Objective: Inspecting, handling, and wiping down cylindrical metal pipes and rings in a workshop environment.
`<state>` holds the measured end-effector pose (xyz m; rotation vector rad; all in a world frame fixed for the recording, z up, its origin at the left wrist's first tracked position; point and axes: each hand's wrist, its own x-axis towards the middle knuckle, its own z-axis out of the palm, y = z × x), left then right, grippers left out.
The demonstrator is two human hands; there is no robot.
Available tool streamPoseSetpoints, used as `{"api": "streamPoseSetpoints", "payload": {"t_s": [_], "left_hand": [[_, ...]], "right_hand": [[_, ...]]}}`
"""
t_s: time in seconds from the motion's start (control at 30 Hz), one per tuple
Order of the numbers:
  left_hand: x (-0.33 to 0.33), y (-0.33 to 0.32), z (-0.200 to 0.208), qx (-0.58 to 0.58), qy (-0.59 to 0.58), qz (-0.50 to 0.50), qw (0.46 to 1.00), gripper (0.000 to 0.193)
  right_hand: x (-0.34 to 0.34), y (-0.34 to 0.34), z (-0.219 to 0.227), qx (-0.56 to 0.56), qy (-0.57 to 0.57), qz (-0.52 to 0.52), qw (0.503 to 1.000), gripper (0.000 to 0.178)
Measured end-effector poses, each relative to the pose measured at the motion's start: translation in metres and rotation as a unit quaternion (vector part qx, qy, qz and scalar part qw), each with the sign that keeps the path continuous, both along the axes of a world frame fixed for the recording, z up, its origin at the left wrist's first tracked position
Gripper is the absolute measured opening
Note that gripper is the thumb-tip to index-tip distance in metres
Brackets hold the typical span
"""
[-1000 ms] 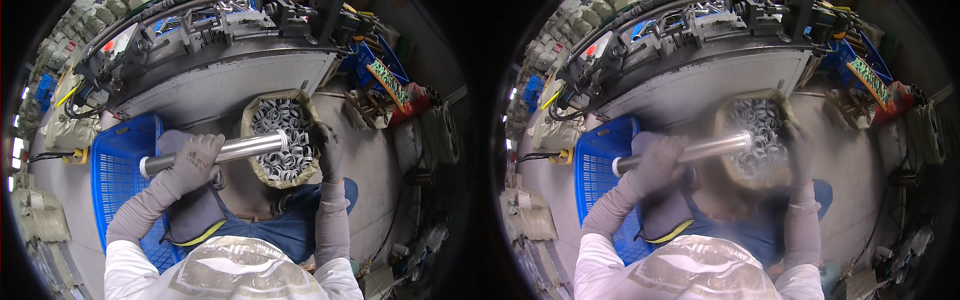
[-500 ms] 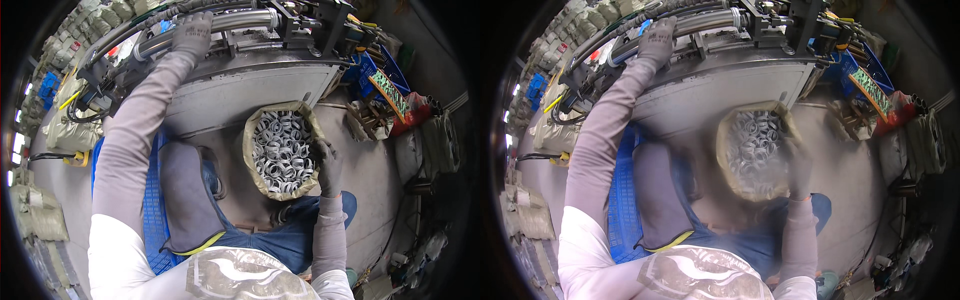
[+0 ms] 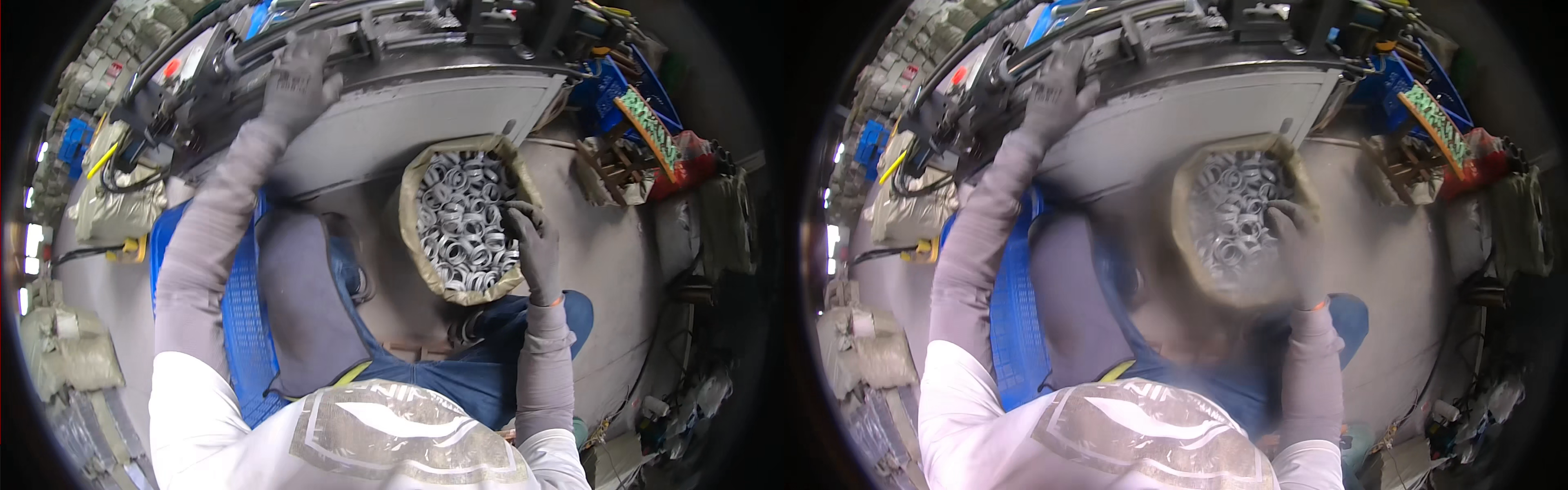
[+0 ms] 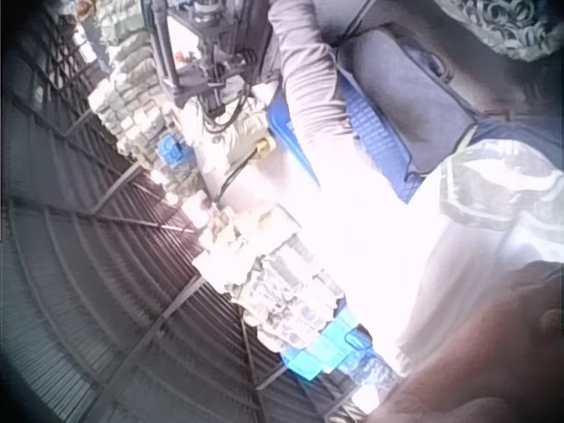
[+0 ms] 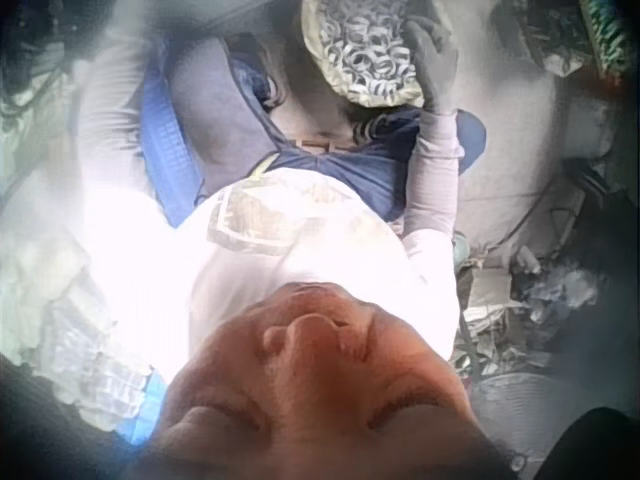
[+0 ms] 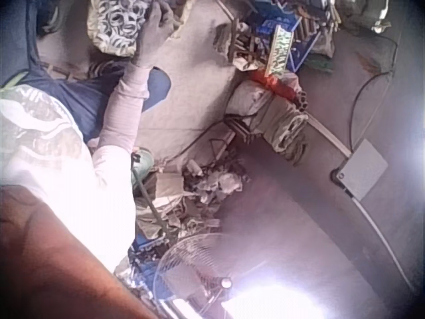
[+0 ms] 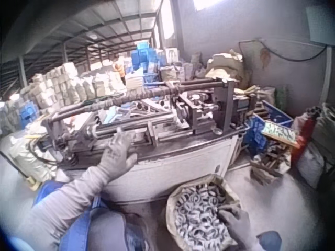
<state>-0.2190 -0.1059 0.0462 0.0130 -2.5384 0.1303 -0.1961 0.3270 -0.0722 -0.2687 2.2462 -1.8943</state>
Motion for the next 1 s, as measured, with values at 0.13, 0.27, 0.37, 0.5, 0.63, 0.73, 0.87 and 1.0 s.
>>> {"api": "streamPoseSetpoints", "payload": {"t_s": [0.13, 0.27, 0.37, 0.5, 0.63, 0.73, 0.87, 1.0], "left_hand": [[0.132, 0.003, -0.003, 0.108, -0.003, -0.035, 0.994, 0.069], [0.252, -0.024, -0.029, 0.210, -0.070, 0.094, 0.971, 0.056], [0.309, -0.017, -0.075, 0.449, -0.140, 0.205, 0.858, 0.046], [0.350, 0.002, -0.119, 0.559, -0.145, 0.162, 0.800, 0.036], [0.320, 0.030, -0.075, 0.583, -0.054, 0.166, 0.793, 0.028], [0.276, 0.058, -0.016, 0.497, 0.046, 0.096, 0.861, 0.025], [0.207, 0.096, 0.024, 0.325, 0.086, -0.029, 0.942, 0.028], [0.114, 0.137, -0.014, 0.079, -0.299, 0.016, 0.951, 0.036]], "right_hand": [[0.014, -0.014, -0.006, -0.021, -0.063, 0.060, 0.996, 0.026], [0.062, -0.042, -0.009, 0.095, 0.113, 0.291, 0.945, 0.029], [0.134, -0.080, -0.001, 0.052, 0.157, 0.380, 0.910, 0.044], [0.209, -0.110, 0.004, 0.140, 0.236, 0.445, 0.852, 0.078], [0.233, -0.117, -0.014, 0.160, 0.270, 0.363, 0.877, 0.061], [0.206, -0.114, 0.004, 0.101, 0.300, 0.351, 0.881, 0.044], [0.151, -0.070, 0.077, -0.068, -0.286, 0.365, 0.883, 0.026], [0.131, -0.014, 0.050, -0.011, -0.105, 0.348, 0.931, 0.027]]}}
